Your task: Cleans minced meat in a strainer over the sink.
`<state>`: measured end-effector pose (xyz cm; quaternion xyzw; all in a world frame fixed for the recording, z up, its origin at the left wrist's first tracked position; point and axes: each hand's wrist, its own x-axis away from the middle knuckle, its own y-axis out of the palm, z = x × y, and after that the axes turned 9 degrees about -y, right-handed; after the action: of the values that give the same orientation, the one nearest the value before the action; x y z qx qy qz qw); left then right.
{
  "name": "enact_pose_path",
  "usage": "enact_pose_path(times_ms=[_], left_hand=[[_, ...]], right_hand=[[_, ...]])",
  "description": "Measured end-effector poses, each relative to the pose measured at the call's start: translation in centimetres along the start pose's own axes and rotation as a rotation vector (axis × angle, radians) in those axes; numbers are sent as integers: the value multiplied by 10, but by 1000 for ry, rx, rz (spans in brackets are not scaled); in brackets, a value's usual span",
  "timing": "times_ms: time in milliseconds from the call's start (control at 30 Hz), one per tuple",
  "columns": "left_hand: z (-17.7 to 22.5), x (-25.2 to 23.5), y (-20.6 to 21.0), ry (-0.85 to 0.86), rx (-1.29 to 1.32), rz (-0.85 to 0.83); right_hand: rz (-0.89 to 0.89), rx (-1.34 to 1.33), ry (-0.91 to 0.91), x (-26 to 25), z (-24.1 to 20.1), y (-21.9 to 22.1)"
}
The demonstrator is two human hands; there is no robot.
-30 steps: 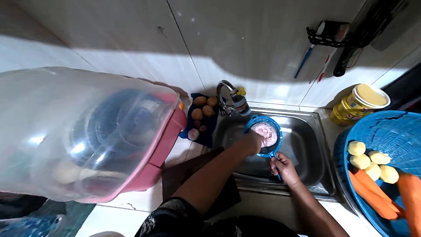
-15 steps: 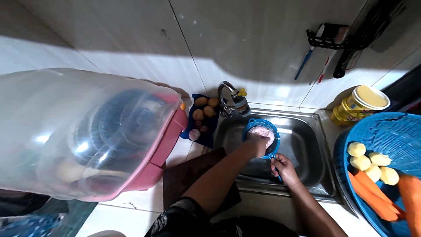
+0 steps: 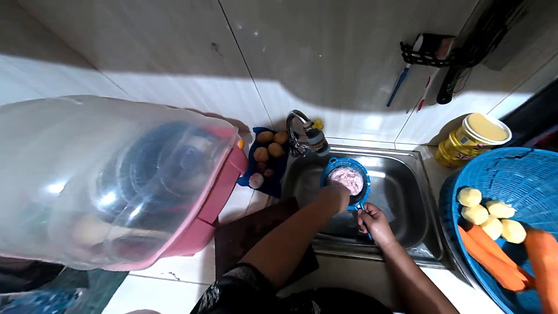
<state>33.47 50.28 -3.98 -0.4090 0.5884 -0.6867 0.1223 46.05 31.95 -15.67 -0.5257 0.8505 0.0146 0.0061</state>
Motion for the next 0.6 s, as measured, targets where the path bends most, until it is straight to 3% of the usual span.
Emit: enact_pose_path(times_ms=[100, 267, 500, 600], left_hand=[[-15, 10, -38, -12, 178, 94], [-36, 37, -78, -41, 203, 149], [2, 11, -18, -347, 106, 65], [8, -13, 6, -289, 270, 25]], right_hand=[[53, -62, 47, -2, -7, -1], [107, -106, 73, -4, -2, -3], [20, 30, -7, 1, 2, 2], [-7, 62, -3, 1, 4, 3]])
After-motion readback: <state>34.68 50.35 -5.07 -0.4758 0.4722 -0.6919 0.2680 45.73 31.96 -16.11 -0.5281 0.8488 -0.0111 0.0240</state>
